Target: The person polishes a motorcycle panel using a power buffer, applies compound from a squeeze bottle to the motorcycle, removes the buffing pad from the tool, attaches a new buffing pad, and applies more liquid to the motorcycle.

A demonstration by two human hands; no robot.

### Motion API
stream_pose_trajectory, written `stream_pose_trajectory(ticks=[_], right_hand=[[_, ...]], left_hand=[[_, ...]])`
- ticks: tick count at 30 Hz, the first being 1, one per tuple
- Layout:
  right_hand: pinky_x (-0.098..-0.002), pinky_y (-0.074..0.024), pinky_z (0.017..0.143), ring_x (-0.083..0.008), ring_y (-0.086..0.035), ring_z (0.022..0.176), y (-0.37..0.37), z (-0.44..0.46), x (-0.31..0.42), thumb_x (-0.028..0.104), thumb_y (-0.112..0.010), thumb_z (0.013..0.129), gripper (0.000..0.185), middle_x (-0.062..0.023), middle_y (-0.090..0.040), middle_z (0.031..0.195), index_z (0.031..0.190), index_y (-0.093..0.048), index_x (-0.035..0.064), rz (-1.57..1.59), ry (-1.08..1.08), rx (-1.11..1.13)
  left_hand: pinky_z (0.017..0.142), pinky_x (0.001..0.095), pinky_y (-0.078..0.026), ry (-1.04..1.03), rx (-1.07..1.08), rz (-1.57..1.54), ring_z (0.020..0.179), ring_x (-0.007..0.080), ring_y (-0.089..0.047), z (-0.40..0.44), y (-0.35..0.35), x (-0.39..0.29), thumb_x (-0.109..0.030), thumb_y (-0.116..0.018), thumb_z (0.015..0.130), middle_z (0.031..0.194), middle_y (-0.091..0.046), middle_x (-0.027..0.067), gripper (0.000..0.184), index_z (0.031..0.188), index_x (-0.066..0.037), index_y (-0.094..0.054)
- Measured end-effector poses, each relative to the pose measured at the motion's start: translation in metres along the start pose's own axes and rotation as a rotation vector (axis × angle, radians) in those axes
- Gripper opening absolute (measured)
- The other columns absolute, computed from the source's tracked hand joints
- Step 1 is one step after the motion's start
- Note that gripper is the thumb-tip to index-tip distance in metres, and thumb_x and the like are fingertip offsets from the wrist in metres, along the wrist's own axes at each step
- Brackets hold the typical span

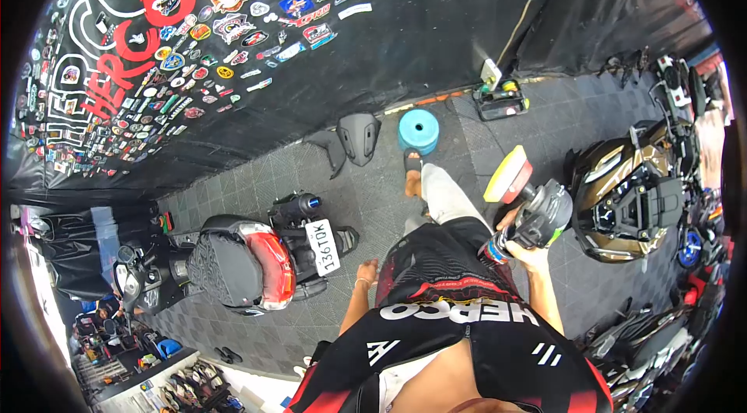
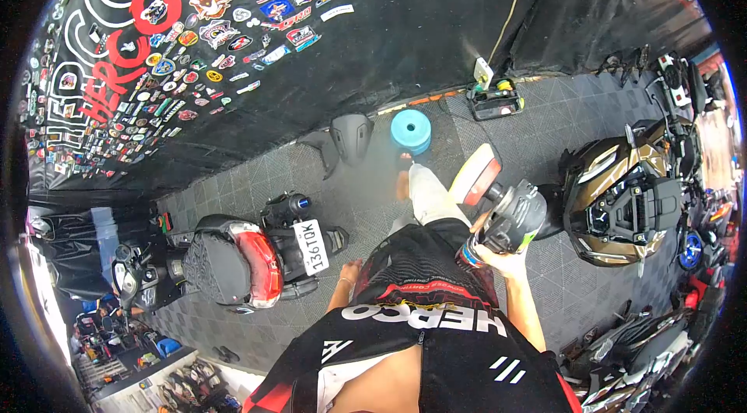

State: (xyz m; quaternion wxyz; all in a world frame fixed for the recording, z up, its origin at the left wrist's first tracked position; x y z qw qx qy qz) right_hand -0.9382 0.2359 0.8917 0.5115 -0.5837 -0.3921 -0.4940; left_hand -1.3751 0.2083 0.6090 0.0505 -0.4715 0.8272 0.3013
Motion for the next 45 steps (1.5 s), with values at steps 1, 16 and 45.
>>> stream_pose_trajectory(ticks=[1,16,45], right_hand=[[-0.0359,-0.0517,0.083,-0.0213,-0.064,0.094,0.002,-0.002,-0.001,0.007,-0.084,0.07,0.055,-0.0122,-0.066,0.101,0.118,-0.056,0.002,0.016,0.004,-0.018],[-0.0386,-0.0553,0.088,-0.0211,-0.066,0.1,0.027,-0.089,-0.016,0.002,-0.088,0.067,0.074,-0.0102,-0.066,0.107,0.13,-0.05,0.0037,0.156,0.049,-0.384],[-0.0377,-0.0542,0.08,-0.0234,-0.067,0.09,0.175,-0.587,0.128,0.014,-0.078,0.075,0.051,-0.0139,-0.067,0.099,0.119,-0.055,0.0027,0.115,1.074,-1.636]], left_hand=[[0.068,0.0378,-0.06,0.001,0.0,0.007,0.082,0.0276,-0.072,0.007,-0.005,0.007,-0.046,-0.056,0.094,0.105,-0.071,0.0187,0.053,0.115,0.001,-0.068],[0.075,0.0405,-0.05,-0.311,0.267,0.371,0.081,0.03,-0.069,0.078,-0.024,0.022,-0.048,-0.056,0.095,0.086,-0.073,0.0172,0.051,0.099,-0.001,-0.073],[0.086,0.0418,-0.049,-1.28,0.753,2.271,0.098,0.0258,-0.068,-0.286,-0.668,-0.101,-0.028,-0.068,0.089,0.105,-0.074,0.0149,0.038,0.116,-0.002,-0.067]])
Point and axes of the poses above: each hand's wrist, its own z-axis towards the middle knuckle, its own y-axis out of the back of the hand, x = y × z, the point moved 3 cm from there along z, towards the middle knuckle
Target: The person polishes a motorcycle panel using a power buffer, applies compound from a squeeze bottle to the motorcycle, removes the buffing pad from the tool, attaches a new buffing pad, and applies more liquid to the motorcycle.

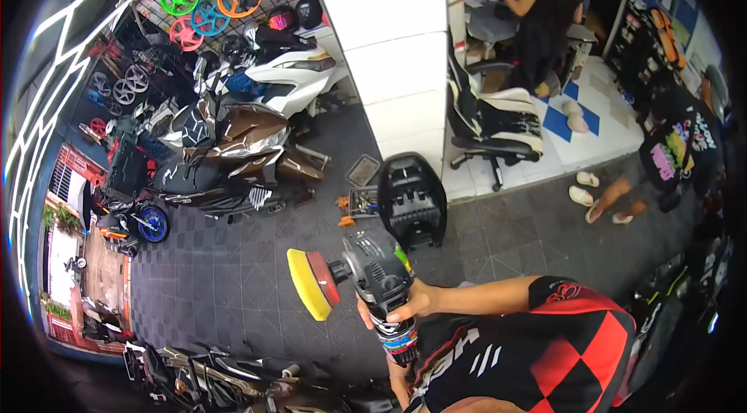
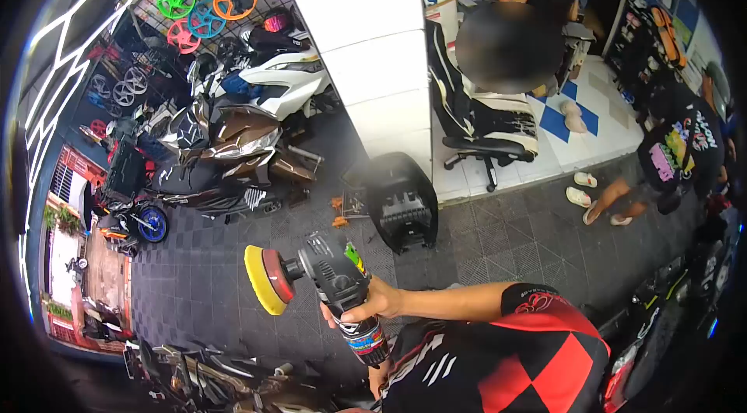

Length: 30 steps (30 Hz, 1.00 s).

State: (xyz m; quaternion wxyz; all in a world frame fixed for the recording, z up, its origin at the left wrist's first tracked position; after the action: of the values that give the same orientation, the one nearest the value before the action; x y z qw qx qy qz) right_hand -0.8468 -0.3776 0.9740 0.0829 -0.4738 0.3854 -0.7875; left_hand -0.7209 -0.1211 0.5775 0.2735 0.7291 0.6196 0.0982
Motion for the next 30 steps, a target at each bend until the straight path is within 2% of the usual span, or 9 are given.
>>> stream_pose_trajectory(ticks=[1,3,7,11,14,15,17,19,30], right_hand=[[-0.0377,-0.0542,0.08,-0.0234,-0.067,0.09,0.007,0.017,0.005,0.014,-0.078,0.075,0.051,-0.0139,-0.067,0.099,0.119,-0.055,0.0027,0.001,-0.008,0.0],[-0.0382,-0.0542,0.081,-0.024,-0.067,0.092,0.02,0.056,0.012,0.014,-0.077,0.076,0.053,-0.0147,-0.066,0.102,0.122,-0.054,0.0025,-0.029,0.035,0.048],[-0.039,-0.0536,0.085,-0.0243,-0.066,0.095,0.017,0.133,0.004,0.008,-0.078,0.076,0.056,-0.0149,-0.065,0.105,0.126,-0.052,0.0024,-0.036,-0.013,0.092],[-0.0424,-0.0506,0.098,-0.0254,-0.063,0.106,0.034,0.213,-0.057,0.003,-0.078,0.078,0.064,-0.0139,-0.063,0.112,0.134,-0.048,0.0009,-0.324,-0.161,0.262],[-0.0397,-0.0558,0.089,-0.0232,-0.066,0.101,0.023,0.285,-0.112,0.0,-0.083,0.066,0.066,-0.0155,-0.063,0.113,0.125,-0.052,-0.0013,-0.372,-0.177,0.261],[-0.0372,-0.0515,0.083,-0.0216,-0.061,0.098,0.005,0.305,-0.124,0.012,-0.08,0.072,0.062,-0.0124,-0.06,0.105,0.124,-0.05,-0.001,-0.479,-0.178,0.237],[-0.0382,-0.055,0.089,-0.0239,-0.068,0.096,-0.012,0.351,-0.159,0.001,-0.085,0.063,0.072,-0.0132,-0.065,0.113,0.126,-0.051,-0.0033,-0.382,-0.24,0.211],[-0.0391,-0.0544,0.091,-0.024,-0.068,0.1,-0.029,0.389,-0.187,0.0,-0.085,0.063,0.074,-0.0123,-0.065,0.113,0.127,-0.049,-0.004,-0.379,-0.34,0.25],[-0.0335,-0.0506,0.094,-0.0164,-0.063,0.102,-0.038,0.642,-0.36,0.015,-0.092,0.054,0.085,-0.0102,-0.065,0.111,0.127,-0.052,-0.0035,-0.661,-0.563,0.566]], left_hand=[[0.086,0.0418,-0.049,0.005,0.004,-0.006,0.098,0.0258,-0.068,0.003,0.015,-0.009,-0.028,-0.068,0.089,0.105,-0.074,0.0149,0.038,0.116,-0.002,-0.067],[0.085,0.0441,-0.05,-0.711,-0.041,-0.132,0.098,0.0295,-0.07,-0.029,0.071,-0.055,-0.03,-0.067,0.09,0.103,-0.074,0.0174,0.039,0.118,-0.003,-0.068],[0.085,0.0441,-0.054,-0.518,0.057,-0.074,0.101,0.0409,-0.068,-0.029,0.15,-0.025,-0.029,-0.067,0.092,0.102,-0.07,0.0276,0.034,0.108,0.001,-0.069],[0.089,0.0368,-0.053,-0.664,-0.265,-0.332,0.1,0.0308,-0.071,-0.065,0.318,-0.086,-0.019,-0.062,0.097,0.104,-0.072,0.0234,0.026,0.11,0.002,-0.07],[0.102,0.0368,-0.047,-0.891,-0.319,-0.899,0.118,0.0236,-0.062,-0.071,0.442,-0.126,-0.016,-0.053,0.104,0.122,-0.067,0.0138,0.031,0.123,0.005,-0.064],[0.106,0.0391,-0.044,-1.019,-0.354,-1.0,0.124,0.0257,-0.059,-0.078,0.478,-0.135,-0.025,-0.05,0.105,0.13,-0.063,0.0157,0.042,0.133,0.006,-0.057],[0.108,0.0441,-0.042,-1.241,-0.372,-1.322,0.133,0.03,-0.051,-0.081,0.552,-0.163,-0.059,-0.051,0.095,0.143,-0.051,0.0199,0.085,0.147,0.006,-0.038],[0.108,0.0428,-0.042,-1.379,-0.35,-1.533,0.131,0.0304,-0.051,-0.085,0.618,-0.18,-0.062,-0.057,0.09,0.146,-0.048,0.0204,0.093,0.15,0.005,-0.033],[0.098,0.0361,-0.044,-1.314,-0.527,-1.559,0.111,0.0229,-0.056,0.071,0.806,-0.121,-0.036,-0.058,0.084,0.119,-0.056,0.0152,0.053,0.121,0.001,-0.055]])
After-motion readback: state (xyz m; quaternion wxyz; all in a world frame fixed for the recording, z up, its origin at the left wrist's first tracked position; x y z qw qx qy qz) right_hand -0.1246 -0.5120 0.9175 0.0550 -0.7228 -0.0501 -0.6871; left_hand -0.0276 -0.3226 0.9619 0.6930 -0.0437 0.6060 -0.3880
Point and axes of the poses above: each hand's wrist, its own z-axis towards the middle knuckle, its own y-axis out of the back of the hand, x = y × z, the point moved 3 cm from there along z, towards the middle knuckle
